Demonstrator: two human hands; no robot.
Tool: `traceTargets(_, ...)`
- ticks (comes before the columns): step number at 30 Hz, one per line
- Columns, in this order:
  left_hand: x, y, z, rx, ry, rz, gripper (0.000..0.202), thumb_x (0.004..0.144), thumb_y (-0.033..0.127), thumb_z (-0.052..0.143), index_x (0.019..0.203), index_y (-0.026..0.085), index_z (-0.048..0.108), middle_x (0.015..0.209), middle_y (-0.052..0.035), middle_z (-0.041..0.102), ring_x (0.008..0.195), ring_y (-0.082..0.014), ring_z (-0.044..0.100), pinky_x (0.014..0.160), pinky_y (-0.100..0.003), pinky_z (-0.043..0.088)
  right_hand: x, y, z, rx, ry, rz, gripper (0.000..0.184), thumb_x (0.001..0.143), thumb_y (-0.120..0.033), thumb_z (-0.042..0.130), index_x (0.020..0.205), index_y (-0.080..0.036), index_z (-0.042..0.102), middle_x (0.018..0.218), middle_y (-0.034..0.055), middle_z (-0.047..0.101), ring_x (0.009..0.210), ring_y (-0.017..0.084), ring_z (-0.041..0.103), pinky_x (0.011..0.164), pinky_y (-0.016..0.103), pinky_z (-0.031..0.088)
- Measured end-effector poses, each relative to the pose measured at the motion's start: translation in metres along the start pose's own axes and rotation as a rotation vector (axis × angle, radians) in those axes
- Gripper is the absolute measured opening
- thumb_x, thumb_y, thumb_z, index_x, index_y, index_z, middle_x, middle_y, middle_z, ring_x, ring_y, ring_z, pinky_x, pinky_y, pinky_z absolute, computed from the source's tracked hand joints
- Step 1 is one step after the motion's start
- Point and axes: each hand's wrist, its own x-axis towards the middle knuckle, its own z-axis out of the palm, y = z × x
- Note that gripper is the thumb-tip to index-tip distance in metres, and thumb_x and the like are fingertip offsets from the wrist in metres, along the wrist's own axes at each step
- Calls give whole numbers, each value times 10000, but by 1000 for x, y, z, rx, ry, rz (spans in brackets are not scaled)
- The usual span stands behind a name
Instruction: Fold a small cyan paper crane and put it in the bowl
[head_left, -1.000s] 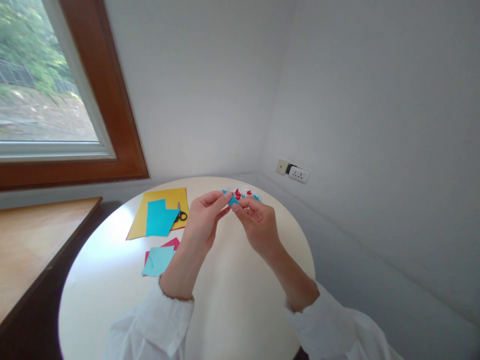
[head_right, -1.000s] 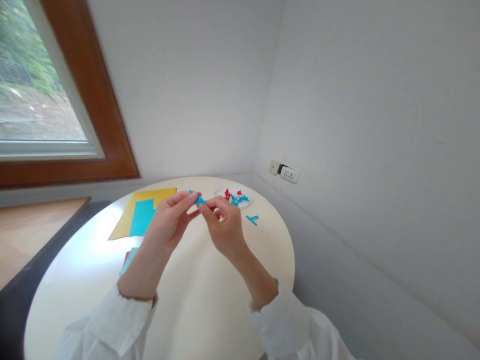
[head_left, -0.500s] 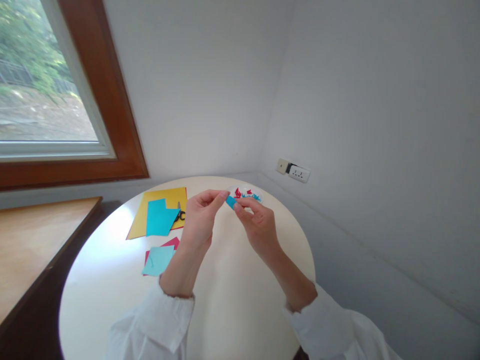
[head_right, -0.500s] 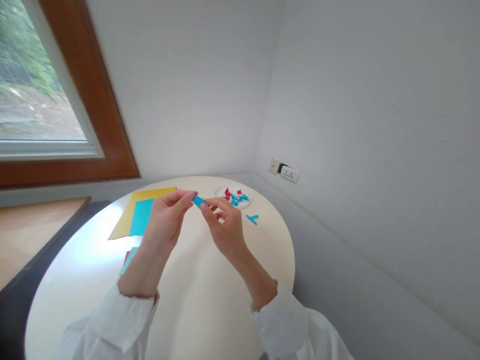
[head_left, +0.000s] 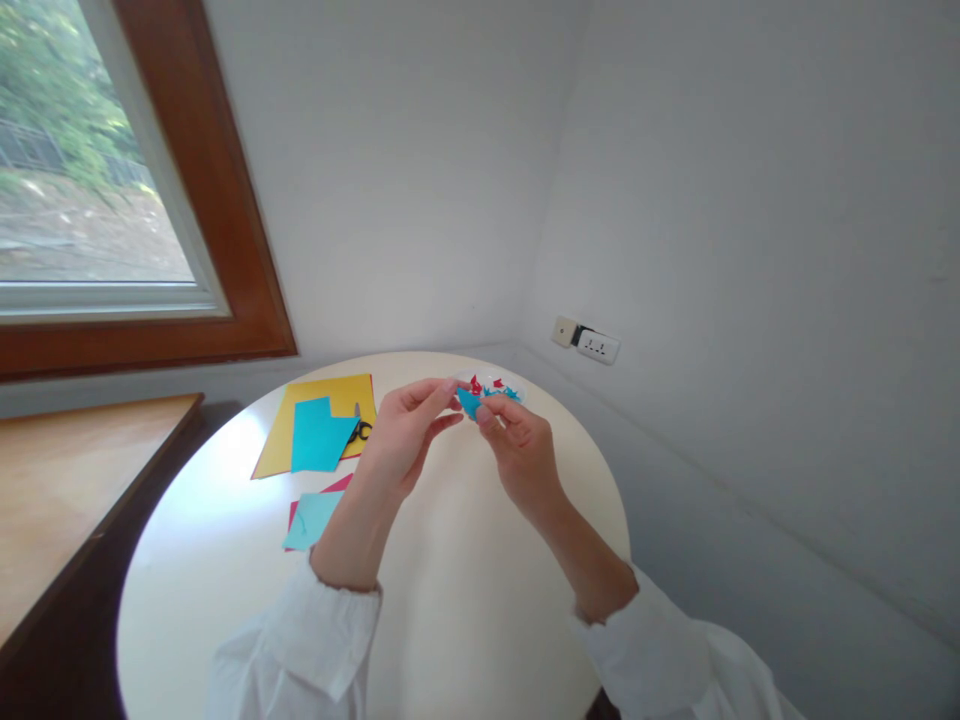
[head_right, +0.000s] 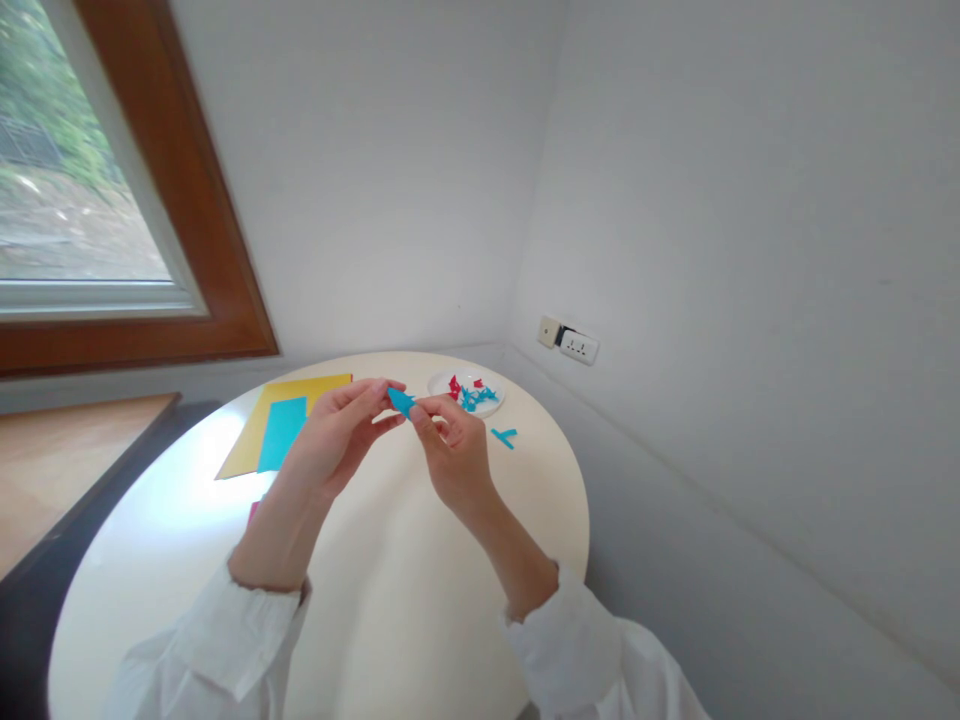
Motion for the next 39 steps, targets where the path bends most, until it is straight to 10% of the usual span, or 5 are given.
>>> traceTargets(39,-5,4,3,510,38,356,148,737,281,600,650,164,623,625,-6,622,623,-131,568,604,-236,433,1,1,9,285,69,94,257,691,-370,672,824,-200,534,795,9,608,721,130,601,656,293,520)
